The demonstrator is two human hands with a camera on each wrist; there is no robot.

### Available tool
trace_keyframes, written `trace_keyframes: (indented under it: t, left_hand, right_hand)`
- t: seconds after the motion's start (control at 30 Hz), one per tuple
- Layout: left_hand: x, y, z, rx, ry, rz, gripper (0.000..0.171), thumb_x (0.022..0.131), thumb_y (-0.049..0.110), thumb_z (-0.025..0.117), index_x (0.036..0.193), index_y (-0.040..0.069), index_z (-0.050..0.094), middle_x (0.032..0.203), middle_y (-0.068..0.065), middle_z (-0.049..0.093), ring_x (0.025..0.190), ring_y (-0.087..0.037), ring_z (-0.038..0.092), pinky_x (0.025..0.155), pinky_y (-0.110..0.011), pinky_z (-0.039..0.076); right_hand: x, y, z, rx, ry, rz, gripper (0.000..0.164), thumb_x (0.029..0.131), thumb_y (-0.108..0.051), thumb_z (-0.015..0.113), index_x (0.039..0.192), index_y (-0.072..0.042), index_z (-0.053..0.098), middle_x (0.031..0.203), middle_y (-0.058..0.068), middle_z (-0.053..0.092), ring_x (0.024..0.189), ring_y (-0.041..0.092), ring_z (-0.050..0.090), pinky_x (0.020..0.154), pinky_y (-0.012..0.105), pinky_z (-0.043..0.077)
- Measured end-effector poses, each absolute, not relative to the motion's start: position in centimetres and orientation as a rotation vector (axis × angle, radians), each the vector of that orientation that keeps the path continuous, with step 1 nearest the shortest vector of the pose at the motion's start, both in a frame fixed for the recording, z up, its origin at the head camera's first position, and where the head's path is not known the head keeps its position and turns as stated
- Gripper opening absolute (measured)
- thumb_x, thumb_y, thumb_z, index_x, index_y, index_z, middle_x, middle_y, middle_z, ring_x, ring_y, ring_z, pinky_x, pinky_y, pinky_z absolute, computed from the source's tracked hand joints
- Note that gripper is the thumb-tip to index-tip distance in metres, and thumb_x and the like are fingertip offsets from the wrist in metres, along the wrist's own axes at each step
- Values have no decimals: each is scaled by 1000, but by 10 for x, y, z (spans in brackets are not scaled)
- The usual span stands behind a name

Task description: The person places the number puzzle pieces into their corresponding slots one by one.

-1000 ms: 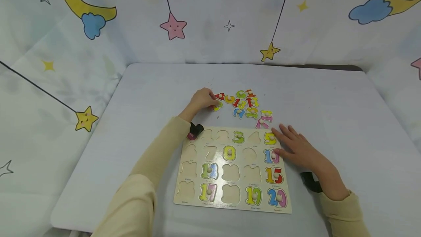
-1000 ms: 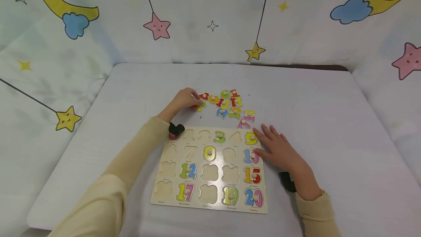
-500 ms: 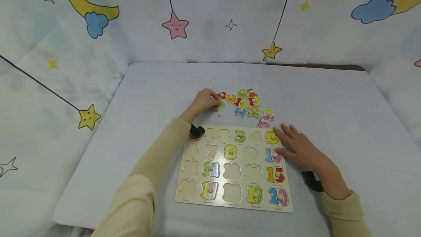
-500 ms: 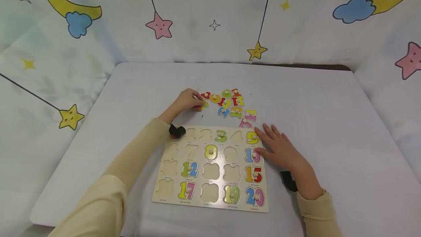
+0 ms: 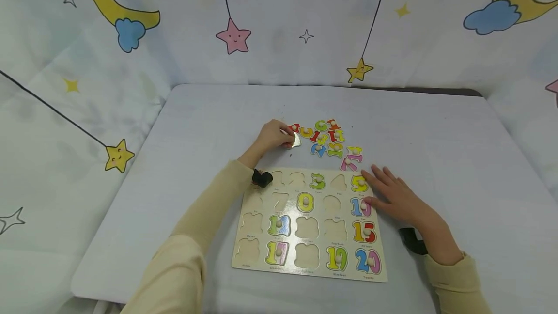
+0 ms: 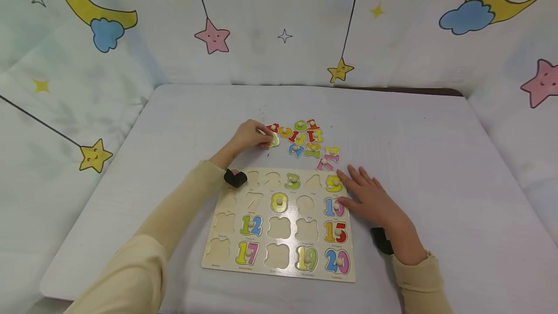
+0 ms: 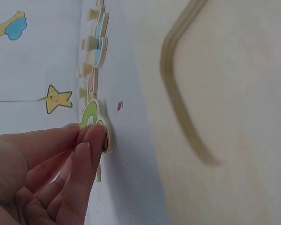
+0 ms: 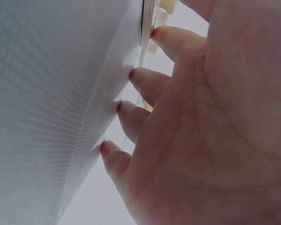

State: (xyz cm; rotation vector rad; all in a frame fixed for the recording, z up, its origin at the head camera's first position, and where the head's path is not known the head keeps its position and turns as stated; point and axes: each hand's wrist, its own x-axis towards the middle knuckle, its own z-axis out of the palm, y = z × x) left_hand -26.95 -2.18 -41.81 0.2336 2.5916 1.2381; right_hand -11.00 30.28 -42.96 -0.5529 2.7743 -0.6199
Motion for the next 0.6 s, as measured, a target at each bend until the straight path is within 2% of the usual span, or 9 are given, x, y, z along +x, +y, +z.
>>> trace_keyframes:
  t: [0.1, 0.23, 0.4, 0.6]
  left_hand:
    - [-264, -18, -419, 304, 2700, 1163, 10, 83, 15, 71, 89, 7, 72, 80, -2, 67, 68, -13, 60, 63, -24, 43]
    - [-256, -15, -421, 420, 2853, 1008, 9, 85, 18, 70, 89, 10, 72, 85, 1, 65, 73, -13, 56, 68, -28, 41]
    - [-248, -17, -420, 500, 2900, 967, 8, 86, 19, 70, 88, 12, 72, 79, 3, 64, 72, -11, 55, 72, -30, 40]
    - [-236, -23, -407, 554, 2692, 1111, 9, 84, 18, 72, 88, 10, 73, 67, 5, 65, 64, -11, 59, 63, -26, 42]
  right_hand:
    - [-110, 302, -429, -559, 2770, -631, 75, 89, -43, 59, 147, -9, 26, 150, 23, 14, 136, 43, 2, 101, 63, 6]
    - [-110, 301, -428, -557, 2766, -631, 75, 89, -44, 58, 148, -9, 26, 150, 23, 14, 136, 43, 2, 101, 63, 6]
    - [-110, 300, -429, -555, 2767, -627, 76, 89, -45, 58, 148, -9, 26, 150, 23, 15, 136, 43, 3, 101, 63, 7]
    - [-110, 300, -429, -560, 2772, -627, 75, 90, -44, 58, 148, -9, 26, 150, 23, 15, 136, 43, 2, 101, 63, 6]
